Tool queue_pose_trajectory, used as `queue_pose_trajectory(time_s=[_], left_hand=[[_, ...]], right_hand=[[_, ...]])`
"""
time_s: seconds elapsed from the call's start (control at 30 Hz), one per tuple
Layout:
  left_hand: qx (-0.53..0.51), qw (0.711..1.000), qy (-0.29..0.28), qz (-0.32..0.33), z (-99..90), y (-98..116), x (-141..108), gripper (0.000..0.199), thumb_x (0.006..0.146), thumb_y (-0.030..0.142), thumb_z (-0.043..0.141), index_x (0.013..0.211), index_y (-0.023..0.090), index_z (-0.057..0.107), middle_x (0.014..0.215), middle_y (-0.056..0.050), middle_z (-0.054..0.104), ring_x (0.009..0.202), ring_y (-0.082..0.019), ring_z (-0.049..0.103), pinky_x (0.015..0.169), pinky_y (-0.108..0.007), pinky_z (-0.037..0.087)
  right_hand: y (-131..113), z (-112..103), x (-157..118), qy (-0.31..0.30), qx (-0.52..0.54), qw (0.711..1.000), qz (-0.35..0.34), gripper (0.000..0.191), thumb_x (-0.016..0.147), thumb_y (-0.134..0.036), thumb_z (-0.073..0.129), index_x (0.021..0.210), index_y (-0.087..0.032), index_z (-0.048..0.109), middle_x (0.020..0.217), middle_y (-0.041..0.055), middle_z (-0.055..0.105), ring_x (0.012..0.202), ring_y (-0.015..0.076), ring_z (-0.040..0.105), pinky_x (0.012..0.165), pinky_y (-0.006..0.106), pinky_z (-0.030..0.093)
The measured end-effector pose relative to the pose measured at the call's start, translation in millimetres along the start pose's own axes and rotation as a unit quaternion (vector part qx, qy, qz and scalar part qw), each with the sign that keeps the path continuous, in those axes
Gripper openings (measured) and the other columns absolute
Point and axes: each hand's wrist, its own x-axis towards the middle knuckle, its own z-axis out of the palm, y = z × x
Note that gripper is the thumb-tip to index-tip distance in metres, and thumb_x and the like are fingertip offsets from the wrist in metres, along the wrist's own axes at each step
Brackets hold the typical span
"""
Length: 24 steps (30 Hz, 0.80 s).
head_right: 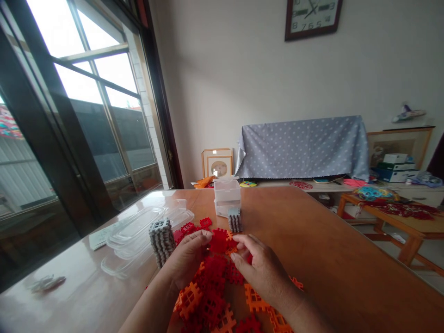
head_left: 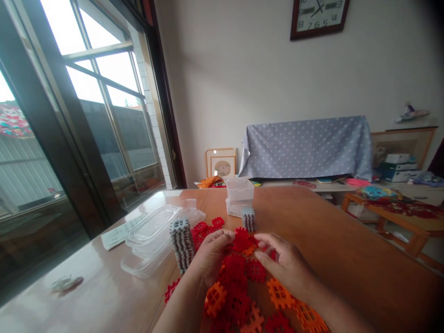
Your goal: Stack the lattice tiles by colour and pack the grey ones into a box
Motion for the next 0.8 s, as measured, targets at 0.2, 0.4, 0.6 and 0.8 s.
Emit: queue_pose_trajectory(time_s=[0.2, 0.4, 0.6, 0.8], left_hand=[[-0.047, 0.995, -0.025, -0.079, 13.9, -5.9, -2.6, 0.023, 0.074, 0.035, 0.074, 0.088, 0.018, 0.066, 0.084, -0.005, 0.073, 0.080, -0.019, 0.068, 0.070, -0.027, 0.046], [-0.026, 0.992, -0.043, -0.112, 21.8, -14.4, -3.8, 0.030, 0.078, 0.044, 0.071, 0.094, 0.019, 0.067, 0.084, -0.006, 0.074, 0.080, -0.020, 0.070, 0.073, -0.028, 0.048], [-0.030, 0.997, -0.009, -0.069, 13.0, -19.4, 2.1, 0.031, 0.078, 0.038, 0.075, 0.099, 0.016, 0.067, 0.091, -0.009, 0.076, 0.087, -0.020, 0.070, 0.076, -0.027, 0.047], [0.008, 0.999, 0.026, -0.037, -0.2, -27.8, 10.8, 0.031, 0.079, 0.039, 0.075, 0.098, 0.016, 0.066, 0.091, -0.009, 0.075, 0.083, -0.017, 0.068, 0.074, -0.026, 0.046]], right_hand=[[-4.6, -2.0, -1.7, 0.023, -0.031, 0.998, -0.053, 0.064, 0.084, -0.035, 0.069, 0.144, -0.030, 0.048, 0.147, 0.0098, 0.050, 0.133, 0.0289, 0.051, 0.110, 0.045, 0.046], [-2.8, -6.4, -0.2, 0.023, -0.064, 0.996, -0.066, 0.059, 0.081, -0.031, 0.070, 0.138, -0.030, 0.055, 0.135, 0.0089, 0.059, 0.124, 0.0277, 0.057, 0.108, 0.042, 0.048], [27.4, -38.4, 10.1, 0.050, -0.065, 0.996, 0.020, 0.052, 0.081, -0.038, 0.068, 0.131, -0.027, 0.061, 0.130, 0.0082, 0.063, 0.117, 0.0267, 0.060, 0.102, 0.042, 0.049], [62.7, -50.7, 14.1, 0.008, -0.041, 0.996, 0.077, 0.053, 0.076, -0.036, 0.072, 0.127, -0.022, 0.064, 0.125, 0.0100, 0.065, 0.116, 0.0267, 0.061, 0.099, 0.041, 0.048]])
